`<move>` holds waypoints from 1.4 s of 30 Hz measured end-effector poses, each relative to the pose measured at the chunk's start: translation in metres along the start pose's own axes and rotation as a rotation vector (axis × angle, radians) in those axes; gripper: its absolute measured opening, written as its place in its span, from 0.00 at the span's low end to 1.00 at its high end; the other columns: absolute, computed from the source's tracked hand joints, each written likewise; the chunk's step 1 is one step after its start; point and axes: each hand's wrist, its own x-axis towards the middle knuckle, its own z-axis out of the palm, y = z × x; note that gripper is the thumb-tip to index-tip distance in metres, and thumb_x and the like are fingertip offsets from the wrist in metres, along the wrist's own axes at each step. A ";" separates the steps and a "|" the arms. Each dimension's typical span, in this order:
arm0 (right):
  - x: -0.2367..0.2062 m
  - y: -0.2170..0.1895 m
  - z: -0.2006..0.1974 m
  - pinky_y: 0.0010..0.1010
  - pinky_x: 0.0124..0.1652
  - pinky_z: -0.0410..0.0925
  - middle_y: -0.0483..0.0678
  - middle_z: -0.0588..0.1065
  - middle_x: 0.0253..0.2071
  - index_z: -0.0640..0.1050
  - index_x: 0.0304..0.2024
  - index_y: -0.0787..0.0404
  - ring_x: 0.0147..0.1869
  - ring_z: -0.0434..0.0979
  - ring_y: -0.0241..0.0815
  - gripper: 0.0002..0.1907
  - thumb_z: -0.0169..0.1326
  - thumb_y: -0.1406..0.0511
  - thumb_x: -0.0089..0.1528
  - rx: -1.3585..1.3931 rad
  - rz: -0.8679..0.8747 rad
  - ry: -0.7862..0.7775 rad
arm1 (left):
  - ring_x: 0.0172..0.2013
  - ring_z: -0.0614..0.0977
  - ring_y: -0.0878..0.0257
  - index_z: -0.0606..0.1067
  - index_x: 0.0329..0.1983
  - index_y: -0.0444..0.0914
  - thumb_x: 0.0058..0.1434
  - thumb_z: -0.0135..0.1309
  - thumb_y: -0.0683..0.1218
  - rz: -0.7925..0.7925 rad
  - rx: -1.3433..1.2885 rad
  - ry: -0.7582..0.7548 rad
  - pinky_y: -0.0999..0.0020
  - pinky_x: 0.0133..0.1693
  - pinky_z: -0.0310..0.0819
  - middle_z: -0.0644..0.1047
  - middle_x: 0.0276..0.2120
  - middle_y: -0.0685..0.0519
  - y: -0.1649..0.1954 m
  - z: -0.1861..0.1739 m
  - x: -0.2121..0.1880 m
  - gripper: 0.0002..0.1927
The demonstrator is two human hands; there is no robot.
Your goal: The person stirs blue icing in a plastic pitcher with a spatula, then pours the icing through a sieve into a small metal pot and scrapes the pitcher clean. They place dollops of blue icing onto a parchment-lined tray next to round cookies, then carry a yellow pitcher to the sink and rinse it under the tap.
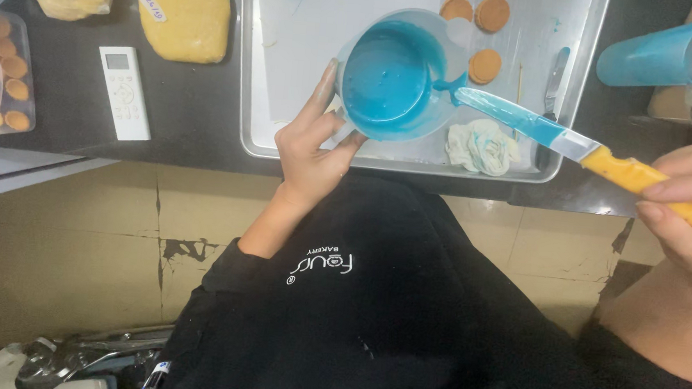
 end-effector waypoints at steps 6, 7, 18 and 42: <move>-0.012 0.027 0.011 0.28 0.48 0.74 0.47 0.72 0.39 0.77 0.49 0.54 0.43 0.74 0.37 0.18 0.57 0.52 0.65 0.518 -0.005 0.209 | 0.60 0.80 0.46 0.78 0.33 0.32 0.49 0.69 0.37 -0.019 -0.022 -0.010 0.65 0.52 0.78 0.69 0.65 0.38 -0.011 -0.002 -0.008 0.11; -0.011 0.026 0.018 0.30 0.47 0.74 0.48 0.73 0.36 0.77 0.50 0.55 0.40 0.75 0.37 0.22 0.60 0.50 0.61 0.651 0.058 0.273 | 0.62 0.78 0.45 0.79 0.35 0.31 0.50 0.69 0.37 -0.018 -0.030 -0.014 0.63 0.56 0.78 0.68 0.66 0.38 -0.010 -0.002 -0.010 0.11; -0.054 0.025 0.042 0.28 0.27 0.68 0.51 0.77 0.41 0.73 0.58 0.60 0.35 0.78 0.41 0.16 0.47 0.58 0.75 1.116 0.537 1.011 | 0.64 0.75 0.47 0.80 0.39 0.32 0.51 0.68 0.37 -0.084 -0.208 -0.263 0.63 0.59 0.74 0.69 0.67 0.40 0.061 0.031 -0.007 0.13; -0.151 -0.118 -0.101 0.25 0.26 0.70 0.50 0.73 0.62 0.68 0.64 0.60 0.32 0.79 0.38 0.23 0.51 0.63 0.66 0.488 0.956 0.457 | 0.59 0.81 0.53 0.80 0.49 0.34 0.53 0.67 0.38 -0.157 -0.364 -0.320 0.65 0.58 0.73 0.76 0.61 0.41 0.369 0.062 -0.077 0.19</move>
